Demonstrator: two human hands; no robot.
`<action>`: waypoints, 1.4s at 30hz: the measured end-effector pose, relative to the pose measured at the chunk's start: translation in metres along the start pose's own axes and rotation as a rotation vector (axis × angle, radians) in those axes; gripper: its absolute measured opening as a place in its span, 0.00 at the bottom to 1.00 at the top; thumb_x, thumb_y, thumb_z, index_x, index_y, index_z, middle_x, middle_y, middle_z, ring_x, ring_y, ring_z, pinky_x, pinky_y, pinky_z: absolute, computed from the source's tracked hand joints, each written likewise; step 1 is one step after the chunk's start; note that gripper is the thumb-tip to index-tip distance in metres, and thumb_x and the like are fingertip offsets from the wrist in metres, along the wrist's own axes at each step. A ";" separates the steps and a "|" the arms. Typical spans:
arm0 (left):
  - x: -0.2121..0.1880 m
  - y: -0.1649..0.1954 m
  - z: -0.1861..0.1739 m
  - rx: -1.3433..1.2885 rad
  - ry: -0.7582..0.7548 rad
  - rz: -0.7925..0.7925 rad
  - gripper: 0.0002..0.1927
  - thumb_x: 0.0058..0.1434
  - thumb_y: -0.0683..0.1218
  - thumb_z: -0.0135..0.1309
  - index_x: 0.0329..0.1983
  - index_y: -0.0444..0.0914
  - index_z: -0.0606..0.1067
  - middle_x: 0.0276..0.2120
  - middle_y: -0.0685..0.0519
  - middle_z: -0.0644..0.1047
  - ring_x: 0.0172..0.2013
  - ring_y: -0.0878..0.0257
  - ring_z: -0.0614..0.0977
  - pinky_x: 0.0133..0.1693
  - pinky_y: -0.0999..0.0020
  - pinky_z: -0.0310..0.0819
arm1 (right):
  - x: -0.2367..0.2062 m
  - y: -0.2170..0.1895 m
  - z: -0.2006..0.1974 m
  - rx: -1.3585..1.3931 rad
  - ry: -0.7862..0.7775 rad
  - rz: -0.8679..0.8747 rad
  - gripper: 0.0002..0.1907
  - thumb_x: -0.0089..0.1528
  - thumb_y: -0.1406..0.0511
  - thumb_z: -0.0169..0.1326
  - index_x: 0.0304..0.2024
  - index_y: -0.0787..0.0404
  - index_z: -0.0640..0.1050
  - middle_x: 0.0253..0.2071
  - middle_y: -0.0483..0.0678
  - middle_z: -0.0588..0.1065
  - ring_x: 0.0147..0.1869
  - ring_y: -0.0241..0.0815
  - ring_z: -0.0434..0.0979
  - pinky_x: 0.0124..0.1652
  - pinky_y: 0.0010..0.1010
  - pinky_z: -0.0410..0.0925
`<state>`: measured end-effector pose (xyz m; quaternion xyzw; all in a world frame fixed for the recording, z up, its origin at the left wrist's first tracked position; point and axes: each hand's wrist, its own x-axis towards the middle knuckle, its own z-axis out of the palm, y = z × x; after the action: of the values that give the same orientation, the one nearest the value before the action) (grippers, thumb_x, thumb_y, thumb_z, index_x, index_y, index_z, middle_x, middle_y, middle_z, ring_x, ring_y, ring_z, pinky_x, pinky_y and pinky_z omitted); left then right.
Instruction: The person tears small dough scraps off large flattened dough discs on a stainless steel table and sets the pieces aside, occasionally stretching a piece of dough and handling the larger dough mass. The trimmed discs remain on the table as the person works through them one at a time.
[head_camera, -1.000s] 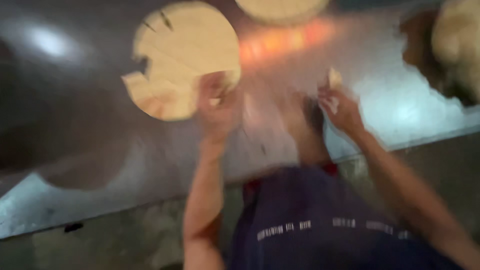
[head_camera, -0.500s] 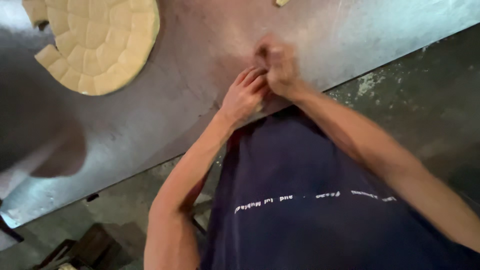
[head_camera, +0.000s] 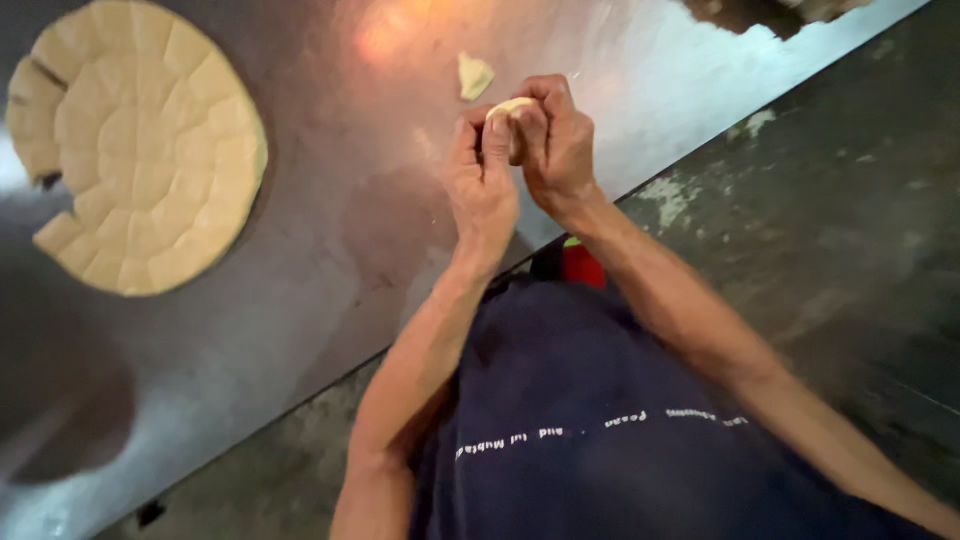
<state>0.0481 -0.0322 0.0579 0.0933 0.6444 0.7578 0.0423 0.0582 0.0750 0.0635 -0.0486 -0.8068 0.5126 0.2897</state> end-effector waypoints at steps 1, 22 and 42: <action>0.006 0.006 0.011 -0.050 0.014 -0.009 0.11 0.78 0.48 0.47 0.50 0.35 0.74 0.40 0.56 0.76 0.41 0.71 0.74 0.44 0.74 0.72 | 0.004 -0.007 -0.005 -0.019 0.045 -0.046 0.17 0.77 0.56 0.46 0.48 0.66 0.73 0.36 0.50 0.74 0.36 0.40 0.74 0.38 0.32 0.69; 0.110 0.009 0.060 0.069 -0.036 0.053 0.09 0.69 0.46 0.61 0.37 0.35 0.76 0.27 0.60 0.75 0.28 0.73 0.72 0.30 0.75 0.69 | 0.017 -0.020 -0.108 0.555 0.182 0.422 0.15 0.74 0.57 0.56 0.41 0.62 0.73 0.34 0.37 0.71 0.35 0.24 0.65 0.34 0.19 0.61; -0.003 -0.055 0.000 0.763 -0.738 0.565 0.26 0.57 0.56 0.65 0.54 0.38 0.80 0.56 0.49 0.79 0.62 0.53 0.76 0.64 0.50 0.67 | 0.163 0.140 -0.194 -0.982 -0.400 -0.224 0.05 0.67 0.69 0.55 0.35 0.63 0.79 0.32 0.56 0.76 0.38 0.54 0.78 0.36 0.44 0.68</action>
<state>0.0478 -0.0232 0.0035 0.5265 0.7638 0.3726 0.0236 -0.0066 0.3570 0.0715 0.0063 -0.9911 0.0404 0.1266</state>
